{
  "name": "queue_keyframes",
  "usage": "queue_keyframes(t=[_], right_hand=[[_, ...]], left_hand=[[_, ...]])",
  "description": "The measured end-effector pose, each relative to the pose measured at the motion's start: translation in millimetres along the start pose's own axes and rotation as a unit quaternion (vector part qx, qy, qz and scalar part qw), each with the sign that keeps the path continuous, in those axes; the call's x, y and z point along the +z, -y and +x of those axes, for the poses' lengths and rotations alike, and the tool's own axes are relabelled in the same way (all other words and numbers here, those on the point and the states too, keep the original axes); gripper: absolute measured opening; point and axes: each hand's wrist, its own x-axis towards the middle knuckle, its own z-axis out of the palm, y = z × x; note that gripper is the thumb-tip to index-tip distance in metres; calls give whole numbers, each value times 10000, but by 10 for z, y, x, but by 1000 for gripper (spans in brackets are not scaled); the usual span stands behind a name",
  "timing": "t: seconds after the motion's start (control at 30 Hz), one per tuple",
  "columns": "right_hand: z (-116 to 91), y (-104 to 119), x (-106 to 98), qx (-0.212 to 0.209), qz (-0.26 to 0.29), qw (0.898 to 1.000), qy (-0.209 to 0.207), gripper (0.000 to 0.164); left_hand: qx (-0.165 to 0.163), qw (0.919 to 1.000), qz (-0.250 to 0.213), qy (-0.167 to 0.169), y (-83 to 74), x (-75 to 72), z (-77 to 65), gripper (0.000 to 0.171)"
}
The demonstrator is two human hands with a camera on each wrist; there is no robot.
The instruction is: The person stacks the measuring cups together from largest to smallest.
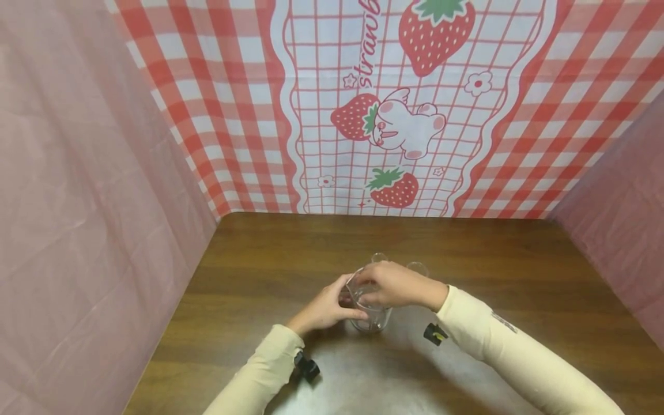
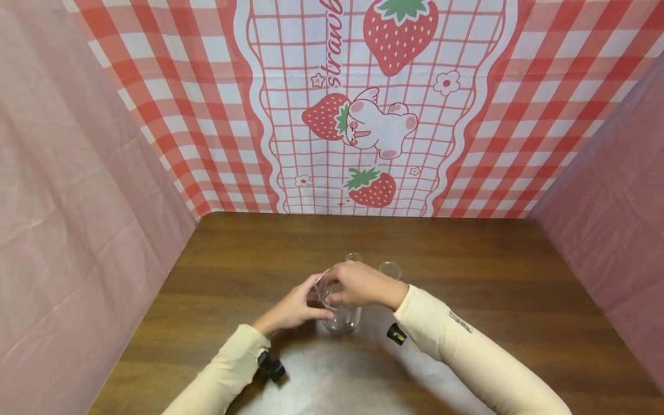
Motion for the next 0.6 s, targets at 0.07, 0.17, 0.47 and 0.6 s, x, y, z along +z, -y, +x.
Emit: queue_keyframes(t=[0.07,0.17,0.47,0.6], right_hand=[[-16,2,-27,58,55,9999,-65,28],[-36,0,-59,112,90,9998,-134,28],[-59,-43,-96,-37,155,9989,-432,23],[-60,-53,-122,-42,131,9984,-553,18]], left_hand=[[18,10000,6,-3,7,6,-1,82],[37,10000,-9,-4,11,15,-3,81],[-10,10000,-52,-36,6,18,-5,80],[-21,10000,-22,-30,2,11,1,79]])
